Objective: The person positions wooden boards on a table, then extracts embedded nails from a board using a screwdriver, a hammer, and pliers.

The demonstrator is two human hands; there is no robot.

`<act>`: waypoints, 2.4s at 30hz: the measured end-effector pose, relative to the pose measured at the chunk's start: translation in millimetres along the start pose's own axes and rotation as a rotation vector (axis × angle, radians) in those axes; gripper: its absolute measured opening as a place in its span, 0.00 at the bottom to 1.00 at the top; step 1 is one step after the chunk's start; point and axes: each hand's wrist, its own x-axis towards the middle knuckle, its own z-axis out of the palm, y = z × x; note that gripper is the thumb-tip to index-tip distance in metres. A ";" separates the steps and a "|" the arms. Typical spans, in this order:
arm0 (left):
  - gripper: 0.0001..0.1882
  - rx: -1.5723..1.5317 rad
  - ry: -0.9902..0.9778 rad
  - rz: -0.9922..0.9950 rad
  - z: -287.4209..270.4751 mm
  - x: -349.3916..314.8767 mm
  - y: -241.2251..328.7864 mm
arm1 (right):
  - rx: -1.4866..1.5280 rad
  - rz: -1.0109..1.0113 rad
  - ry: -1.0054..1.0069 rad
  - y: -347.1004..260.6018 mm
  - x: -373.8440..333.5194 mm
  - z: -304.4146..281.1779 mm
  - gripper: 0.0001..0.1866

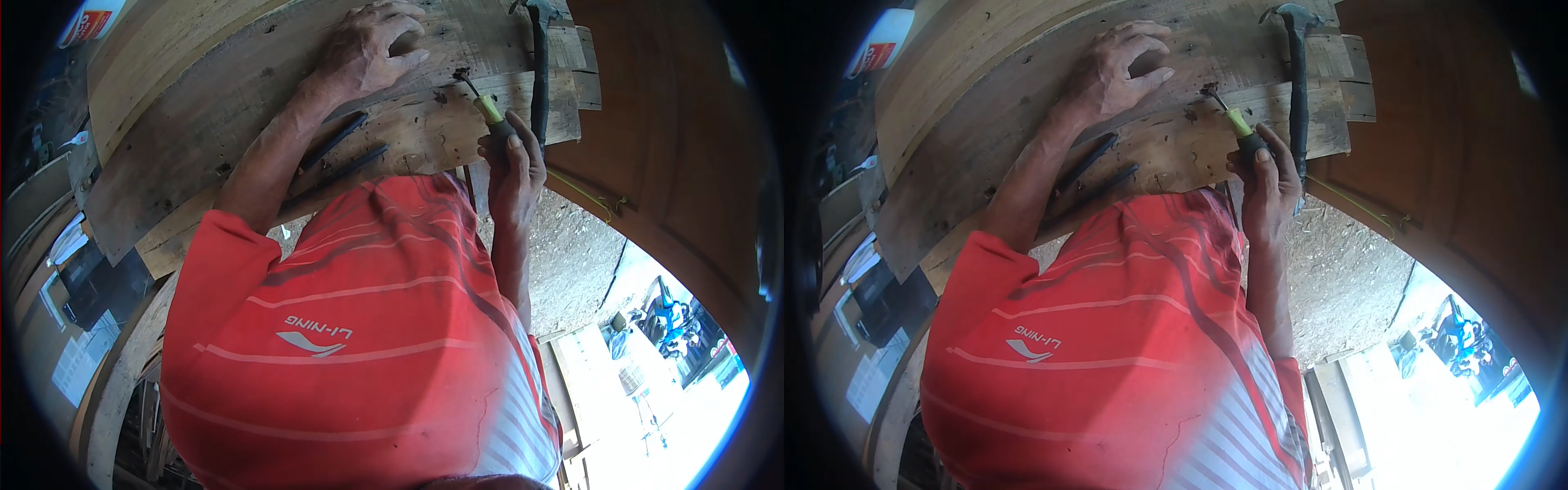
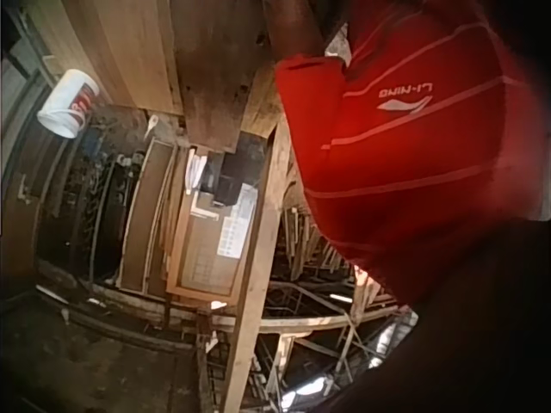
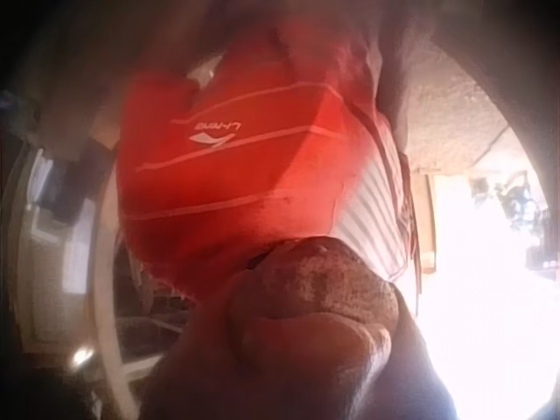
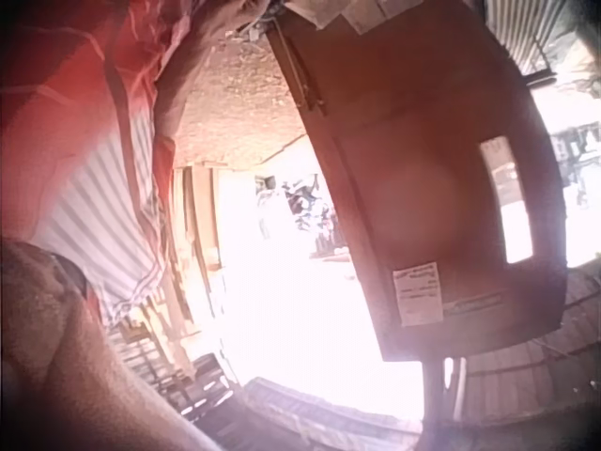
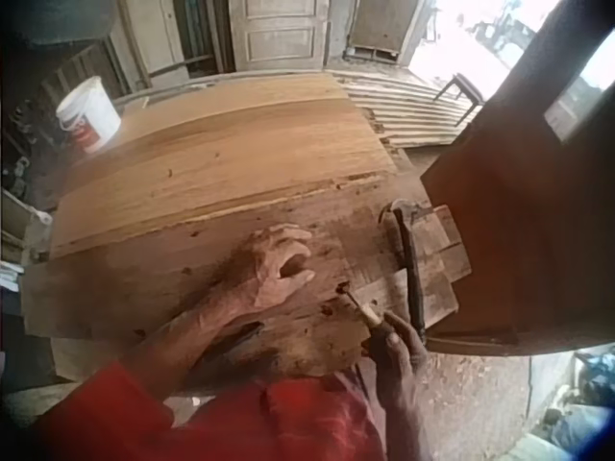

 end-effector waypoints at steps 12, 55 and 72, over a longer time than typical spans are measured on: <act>0.15 0.002 0.009 -0.005 -2.6 -1.7 0.5 | -0.982 -0.299 -0.005 -47.9 -1.5 15.4 0.16; 0.08 -0.306 0.130 -0.171 0.4 -2.0 -5.0 | -1.391 -0.410 -0.306 -79.5 15.9 32.7 0.22; 0.07 -0.209 0.153 -0.089 -1.8 1.8 -2.3 | -1.652 -0.640 -0.982 -130.6 97.1 68.5 0.16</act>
